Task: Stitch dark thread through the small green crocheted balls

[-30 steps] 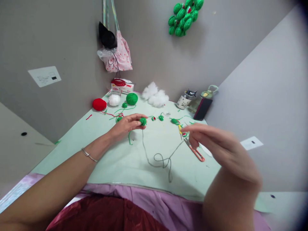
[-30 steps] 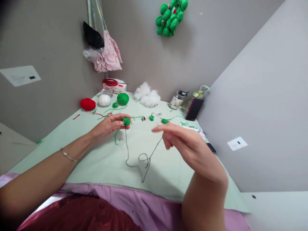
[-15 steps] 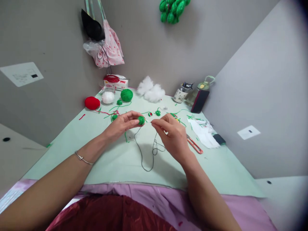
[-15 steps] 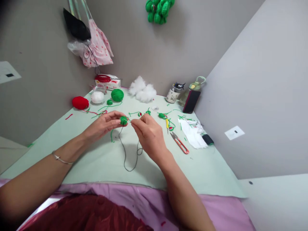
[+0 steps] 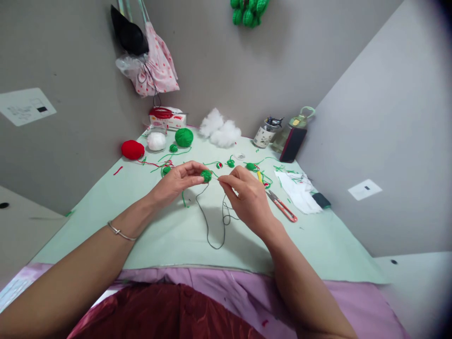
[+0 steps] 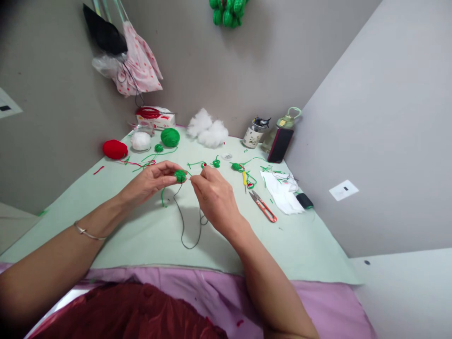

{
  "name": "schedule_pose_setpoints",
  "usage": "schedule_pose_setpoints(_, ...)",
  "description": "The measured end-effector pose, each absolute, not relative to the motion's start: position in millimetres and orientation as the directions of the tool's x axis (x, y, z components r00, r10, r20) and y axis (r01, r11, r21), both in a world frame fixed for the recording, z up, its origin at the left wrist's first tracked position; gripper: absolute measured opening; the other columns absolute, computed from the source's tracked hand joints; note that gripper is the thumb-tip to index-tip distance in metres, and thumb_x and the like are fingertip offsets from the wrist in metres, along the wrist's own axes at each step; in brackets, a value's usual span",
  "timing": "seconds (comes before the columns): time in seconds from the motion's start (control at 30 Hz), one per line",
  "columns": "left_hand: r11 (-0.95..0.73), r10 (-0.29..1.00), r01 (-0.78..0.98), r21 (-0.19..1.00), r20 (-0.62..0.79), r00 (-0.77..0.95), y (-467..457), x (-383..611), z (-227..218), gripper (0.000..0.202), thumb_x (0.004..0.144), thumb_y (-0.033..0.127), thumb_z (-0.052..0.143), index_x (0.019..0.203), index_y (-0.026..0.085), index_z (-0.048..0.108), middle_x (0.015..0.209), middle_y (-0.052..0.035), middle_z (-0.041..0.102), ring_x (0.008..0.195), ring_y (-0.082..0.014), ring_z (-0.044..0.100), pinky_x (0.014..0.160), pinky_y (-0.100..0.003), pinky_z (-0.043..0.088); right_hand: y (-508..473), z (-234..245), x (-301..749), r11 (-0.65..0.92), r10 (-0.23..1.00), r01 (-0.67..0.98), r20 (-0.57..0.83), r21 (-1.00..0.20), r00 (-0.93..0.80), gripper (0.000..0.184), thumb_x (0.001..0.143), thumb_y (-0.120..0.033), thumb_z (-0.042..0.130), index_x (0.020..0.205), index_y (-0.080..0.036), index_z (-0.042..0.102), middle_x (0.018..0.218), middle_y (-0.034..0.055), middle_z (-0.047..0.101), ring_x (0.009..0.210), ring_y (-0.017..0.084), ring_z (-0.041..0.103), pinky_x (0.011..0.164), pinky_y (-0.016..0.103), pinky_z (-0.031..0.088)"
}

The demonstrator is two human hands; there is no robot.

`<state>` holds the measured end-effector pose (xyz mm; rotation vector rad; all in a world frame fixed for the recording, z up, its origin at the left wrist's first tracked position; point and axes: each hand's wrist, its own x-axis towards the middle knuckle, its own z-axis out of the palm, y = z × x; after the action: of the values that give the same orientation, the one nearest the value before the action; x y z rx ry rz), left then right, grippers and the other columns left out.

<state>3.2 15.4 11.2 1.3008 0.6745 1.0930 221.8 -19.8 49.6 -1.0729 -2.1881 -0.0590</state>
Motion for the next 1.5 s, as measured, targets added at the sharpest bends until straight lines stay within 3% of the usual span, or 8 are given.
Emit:
schedule_pose_setpoints(0.13,-0.102,0.909,-0.214,0.972,0.178,0.377,15.3,3.0,11.6,0.026,0.082,0.029,0.082,0.105,0.020,0.073,0.108,-0.0054,0.073,0.103,-0.0194,0.066,0.101,-0.035,0.048,-20.2,48.5,220.1,0.663,0.699,0.683,0.579,-0.307,-0.419,0.024,0.101,-0.017,0.050,0.088,-0.020,0.070,0.077,0.0038,0.053,0.072,0.015,0.049,0.066,0.029,0.037)
schedule_pose_setpoints(0.43,-0.079,0.884,-0.251,0.965,0.184,0.429,13.0,3.3,12.6,0.026,0.082,0.029,0.082,0.103,0.019,0.071,0.115,-0.0083,0.075,0.108,-0.0211,0.067,0.101,-0.037,0.049,-11.1,43.3,222.8,0.531,0.845,0.433,0.412,-0.728,-0.342,0.013,0.092,-0.015,0.063,0.093,-0.020,0.075,0.077,-0.0002,0.053,0.064,0.011,0.047,0.062,0.027,0.037)
schedule_pose_setpoints(0.6,-0.079,0.882,-0.254,0.964,0.186,0.433,12.0,3.4,13.5,0.025,0.082,0.029,0.081,0.102,0.019,0.071,0.115,-0.0088,0.075,0.110,-0.0229,0.068,0.103,-0.040,0.049,-5.9,40.7,224.7,0.444,0.878,0.321,0.336,-0.837,-0.339,0.011,0.090,-0.024,0.068,0.092,-0.020,0.078,0.076,0.0005,0.054,0.068,0.012,0.047,0.062,0.028,0.037)
schedule_pose_setpoints(0.87,-0.074,0.884,-0.258,0.963,0.183,0.429,12.1,4.4,11.2,0.026,0.080,0.029,0.083,0.101,0.018,0.072,0.115,-0.0103,0.076,0.111,-0.0245,0.068,0.102,-0.041,0.049,-0.6,33.5,222.2,0.405,0.893,0.238,0.325,-0.883,-0.312,0.012,0.086,-0.032,0.073,0.084,-0.020,0.076,0.078,0.0017,0.062,0.070,0.013,0.049,0.066,0.029,0.041)
schedule_pose_setpoints(1.1,-0.061,0.890,-0.276,0.959,0.178,0.420,12.0,6.1,11.5,0.025,0.078,0.026,0.084,0.098,0.018,0.072,0.106,-0.0072,0.077,0.104,-0.0212,0.069,0.099,-0.039,0.049,-3.1,31.9,219.2,0.409,0.898,0.267,0.333,-0.872,-0.289,0.010,0.087,-0.029,0.072,0.083,-0.020,0.074,0.077,0.0012,0.060,0.068,0.012,0.049,0.064,0.028,0.041)
schedule_pose_setpoints(1.5,-0.067,0.895,-0.281,0.957,0.182,0.407,12.0,5.2,13.2,0.025,0.080,0.027,0.083,0.099,0.019,0.070,0.111,-0.0083,0.076,0.108,-0.0230,0.069,0.101,-0.040,0.050,-5.8,36.1,222.2,0.494,0.860,0.346,0.392,-0.798,-0.326,0.013,0.092,-0.026,0.065,0.093,-0.022,0.078,0.079,0.0025,0.061,0.070,0.014,0.050,0.064,0.029,0.039)
